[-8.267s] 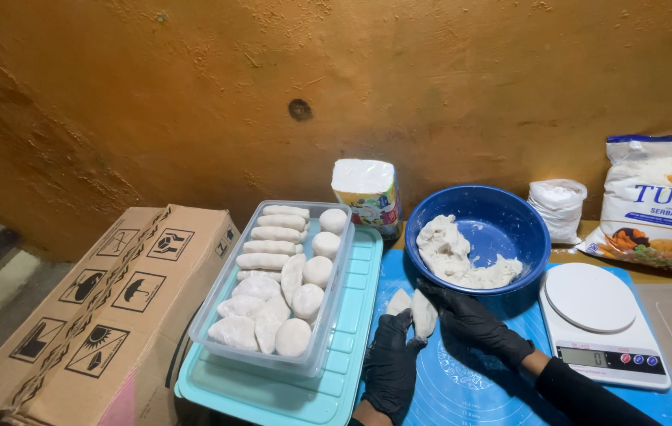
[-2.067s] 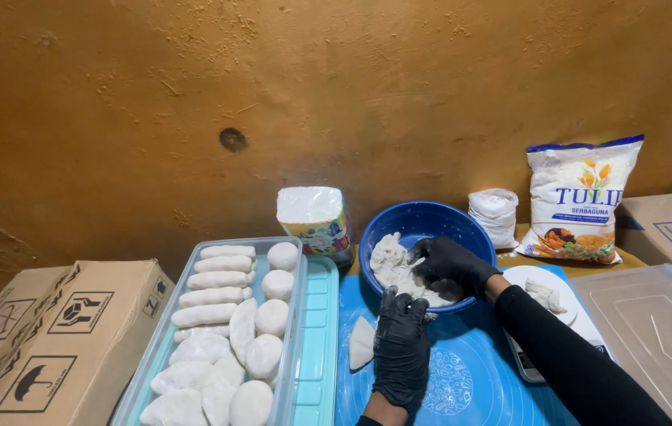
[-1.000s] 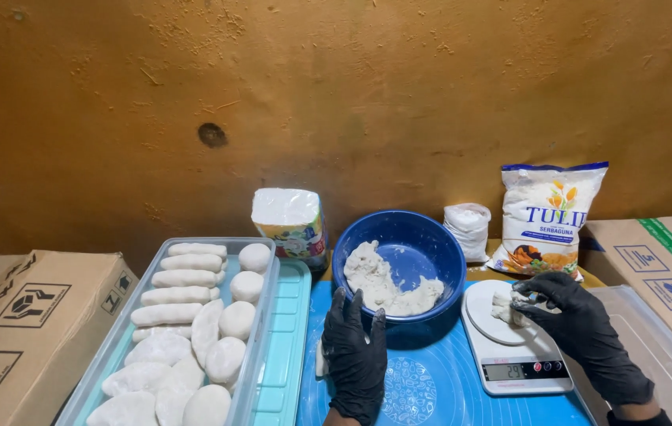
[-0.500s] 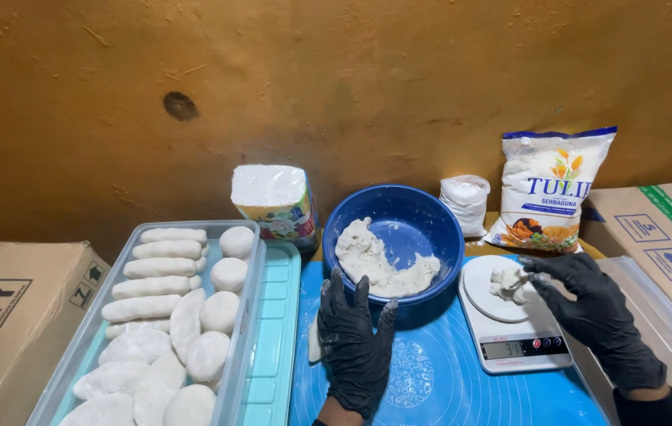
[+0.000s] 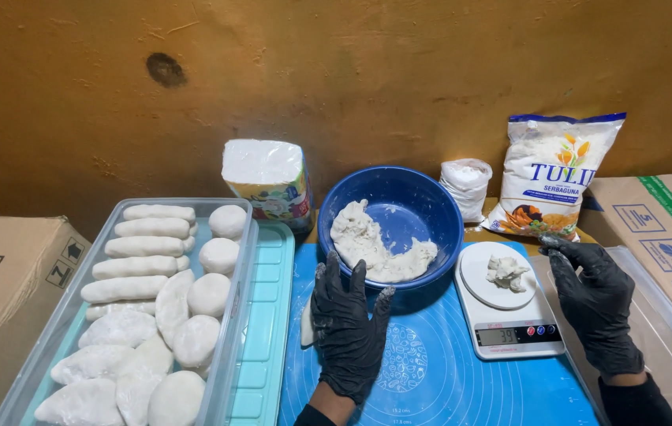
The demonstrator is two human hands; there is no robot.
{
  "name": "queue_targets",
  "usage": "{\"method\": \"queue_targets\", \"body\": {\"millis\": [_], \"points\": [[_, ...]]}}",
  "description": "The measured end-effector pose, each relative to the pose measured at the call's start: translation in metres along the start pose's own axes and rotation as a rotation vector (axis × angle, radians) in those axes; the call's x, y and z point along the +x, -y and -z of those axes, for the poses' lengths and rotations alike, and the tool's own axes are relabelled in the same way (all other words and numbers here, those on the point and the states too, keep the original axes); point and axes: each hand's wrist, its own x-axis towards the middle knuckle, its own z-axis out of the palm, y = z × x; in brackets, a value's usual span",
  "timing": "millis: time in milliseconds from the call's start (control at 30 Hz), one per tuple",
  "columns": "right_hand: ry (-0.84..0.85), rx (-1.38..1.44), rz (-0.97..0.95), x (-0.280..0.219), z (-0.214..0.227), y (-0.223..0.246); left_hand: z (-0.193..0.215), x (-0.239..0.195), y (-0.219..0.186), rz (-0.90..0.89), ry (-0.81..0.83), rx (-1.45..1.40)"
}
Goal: The person is portioning dough by weight using a digital scale and then shaping each portion into an oval shape by hand.
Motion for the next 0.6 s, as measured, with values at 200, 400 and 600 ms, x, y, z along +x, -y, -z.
{"method": "queue_targets", "body": {"millis": [200,400,600], "points": [[-0.006,-0.043,-0.018,-0.002,0.003,0.004,0.002,0.001,-0.001,0.014,0.024,-0.038],[-0.025,-0.044,0.124,-0.001,0.001,0.013,-0.005,0.0,0.003,0.004,0.02,0.012],[0.199,0.168,0.224,0.05,-0.016,0.088,0.004,0.004,-0.001,-0.052,-0.003,-0.173]]}}
